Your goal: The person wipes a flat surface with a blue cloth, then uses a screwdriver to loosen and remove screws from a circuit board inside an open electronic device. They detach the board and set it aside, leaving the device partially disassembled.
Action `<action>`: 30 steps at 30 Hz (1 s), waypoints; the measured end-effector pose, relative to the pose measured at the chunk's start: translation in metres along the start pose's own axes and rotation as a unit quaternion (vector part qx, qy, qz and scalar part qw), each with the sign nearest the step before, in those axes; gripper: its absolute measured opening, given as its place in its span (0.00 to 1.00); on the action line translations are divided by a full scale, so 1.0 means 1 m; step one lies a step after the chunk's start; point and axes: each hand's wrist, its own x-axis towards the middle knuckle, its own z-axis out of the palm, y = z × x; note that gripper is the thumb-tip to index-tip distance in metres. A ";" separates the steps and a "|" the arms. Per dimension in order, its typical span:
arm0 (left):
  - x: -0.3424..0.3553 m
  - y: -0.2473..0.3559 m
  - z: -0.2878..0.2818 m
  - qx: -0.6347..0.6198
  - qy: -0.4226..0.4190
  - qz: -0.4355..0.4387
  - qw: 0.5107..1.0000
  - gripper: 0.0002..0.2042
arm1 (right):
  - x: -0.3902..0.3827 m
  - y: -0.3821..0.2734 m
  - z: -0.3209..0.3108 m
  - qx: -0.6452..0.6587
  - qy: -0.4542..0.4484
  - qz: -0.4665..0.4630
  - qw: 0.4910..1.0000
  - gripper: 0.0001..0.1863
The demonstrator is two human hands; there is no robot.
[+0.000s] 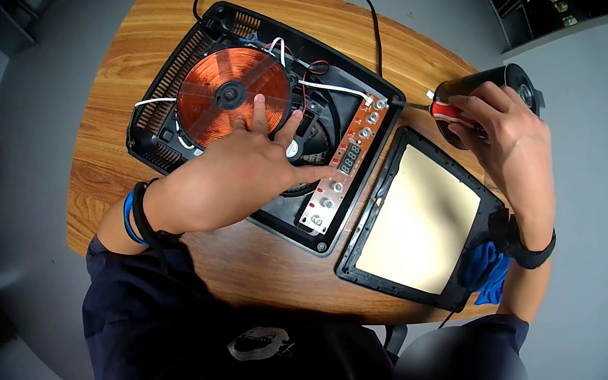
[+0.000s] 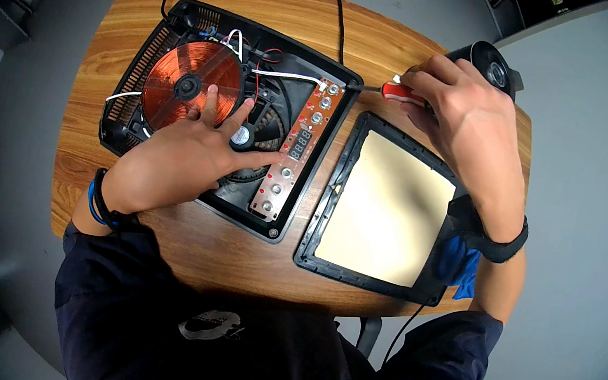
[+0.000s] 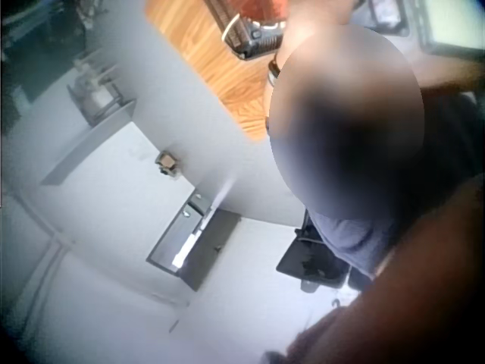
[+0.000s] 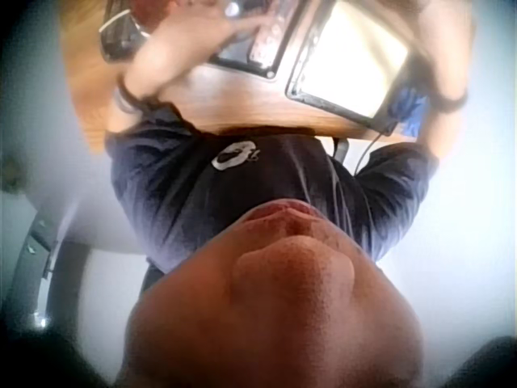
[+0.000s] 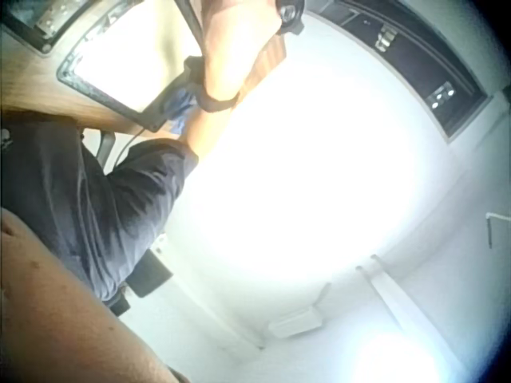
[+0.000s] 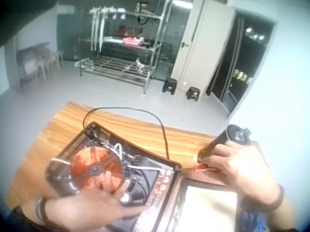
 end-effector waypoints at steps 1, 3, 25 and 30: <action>0.000 0.000 0.000 -0.002 0.002 0.000 1.000 0.52 | 0.001 0.000 -0.003 -0.007 0.005 0.002 1.000 0.11; -0.001 0.000 0.002 -0.011 0.011 0.002 1.000 0.51 | 0.002 -0.002 -0.006 0.001 -0.001 0.005 1.000 0.12; -0.003 -0.002 0.000 -0.010 0.051 0.018 0.998 0.51 | 0.011 -0.009 -0.009 0.003 -0.019 -0.005 1.000 0.11; -0.002 -0.002 -0.001 -0.007 0.046 0.020 0.999 0.51 | 0.011 -0.007 -0.011 0.001 -0.027 -0.005 1.000 0.12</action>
